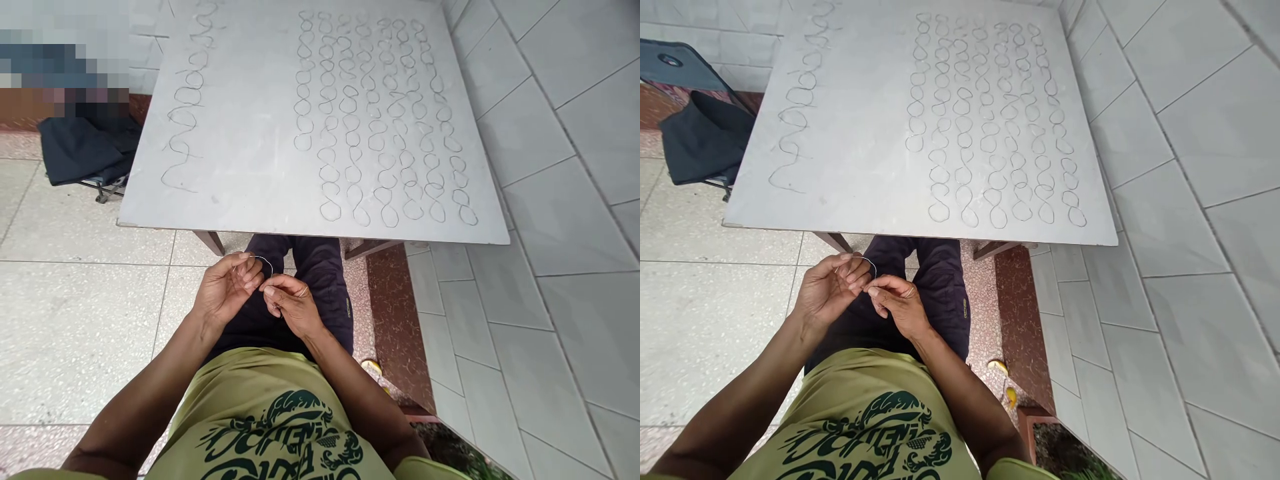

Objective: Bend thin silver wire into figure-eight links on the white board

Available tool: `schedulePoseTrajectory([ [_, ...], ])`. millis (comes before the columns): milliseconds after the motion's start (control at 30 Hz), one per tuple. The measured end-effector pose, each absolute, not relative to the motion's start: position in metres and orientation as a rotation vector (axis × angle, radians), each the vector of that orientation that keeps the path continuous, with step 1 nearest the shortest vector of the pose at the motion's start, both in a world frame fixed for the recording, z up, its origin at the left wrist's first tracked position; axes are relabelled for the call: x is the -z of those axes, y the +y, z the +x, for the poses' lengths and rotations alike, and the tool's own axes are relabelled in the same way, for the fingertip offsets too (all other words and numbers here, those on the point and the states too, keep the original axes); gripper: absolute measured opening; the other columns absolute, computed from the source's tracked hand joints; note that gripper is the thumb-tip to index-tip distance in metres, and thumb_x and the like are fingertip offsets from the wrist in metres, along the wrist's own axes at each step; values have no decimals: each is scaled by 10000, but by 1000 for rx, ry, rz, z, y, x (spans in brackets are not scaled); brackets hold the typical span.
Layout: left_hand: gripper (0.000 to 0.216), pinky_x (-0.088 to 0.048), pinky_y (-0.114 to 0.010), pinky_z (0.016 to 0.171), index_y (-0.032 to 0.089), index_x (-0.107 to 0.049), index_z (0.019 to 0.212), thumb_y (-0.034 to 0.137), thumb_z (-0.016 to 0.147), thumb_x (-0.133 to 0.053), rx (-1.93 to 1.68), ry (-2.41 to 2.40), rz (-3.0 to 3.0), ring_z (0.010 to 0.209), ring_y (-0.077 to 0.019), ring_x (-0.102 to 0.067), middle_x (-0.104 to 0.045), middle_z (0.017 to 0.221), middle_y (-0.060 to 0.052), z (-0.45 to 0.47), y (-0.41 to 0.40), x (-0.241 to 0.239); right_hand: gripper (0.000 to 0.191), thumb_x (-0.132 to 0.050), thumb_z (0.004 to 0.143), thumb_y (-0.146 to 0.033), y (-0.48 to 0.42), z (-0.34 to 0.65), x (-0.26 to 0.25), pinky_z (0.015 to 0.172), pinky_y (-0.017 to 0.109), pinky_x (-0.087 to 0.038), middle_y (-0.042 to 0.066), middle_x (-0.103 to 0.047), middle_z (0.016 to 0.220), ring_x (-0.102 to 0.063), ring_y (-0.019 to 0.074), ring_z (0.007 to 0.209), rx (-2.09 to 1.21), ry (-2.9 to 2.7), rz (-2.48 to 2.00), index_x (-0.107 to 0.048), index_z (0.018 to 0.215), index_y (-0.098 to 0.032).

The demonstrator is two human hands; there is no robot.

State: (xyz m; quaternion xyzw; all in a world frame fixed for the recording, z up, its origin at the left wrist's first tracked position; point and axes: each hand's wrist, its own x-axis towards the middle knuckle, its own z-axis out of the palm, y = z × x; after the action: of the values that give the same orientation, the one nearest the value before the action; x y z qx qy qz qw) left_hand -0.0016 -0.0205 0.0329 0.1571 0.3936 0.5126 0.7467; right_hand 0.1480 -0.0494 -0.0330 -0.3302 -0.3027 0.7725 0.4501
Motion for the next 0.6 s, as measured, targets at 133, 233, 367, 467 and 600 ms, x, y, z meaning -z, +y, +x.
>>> schedulePoseTrajectory([
  [133,356,-414,-289,576,194,-504,602,315,863,-715,-1094,882,364,569,-118,-416,-421,620,16,-4,-18,-29,231,-824,807,-414,-47,147,31,452,236,-313,-39,-526,617,-431,106,530,-1937,-707,-820,-738,868,-208],
  [233,335,-446,-281,590,164,-671,732,449,907,-689,-1098,940,400,621,-130,-500,-537,699,-18,-10,-17,-23,204,-814,825,-396,-45,148,30,445,231,-301,-34,-527,626,-430,105,531,-1952,-682,-791,-733,864,-212],
  [367,427,-486,-281,631,136,-777,1019,535,927,-657,-1120,1095,634,736,-168,-610,-675,853,-85,-21,-19,-21,201,-822,820,-387,-44,150,32,435,226,-282,-36,-508,619,-432,105,526,-1956,-639,-787,-734,864,-213],
  [467,382,-501,-285,660,166,-776,1119,469,889,-745,-1117,1338,966,738,-172,-644,-730,889,-81,-23,-23,-25,230,-831,805,-403,-43,151,33,430,226,-281,-39,-505,616,-436,103,520,-1958,-628,-813,-733,869,-205],
  [600,299,-517,-294,648,194,-802,1081,398,864,-774,-1082,1545,1198,675,-177,-660,-756,825,-50,-19,-29,-30,230,-826,809,-400,-42,150,33,427,225,-282,-41,-512,616,-439,99,509,-1950,-638,-818,-735,884,-202],
])
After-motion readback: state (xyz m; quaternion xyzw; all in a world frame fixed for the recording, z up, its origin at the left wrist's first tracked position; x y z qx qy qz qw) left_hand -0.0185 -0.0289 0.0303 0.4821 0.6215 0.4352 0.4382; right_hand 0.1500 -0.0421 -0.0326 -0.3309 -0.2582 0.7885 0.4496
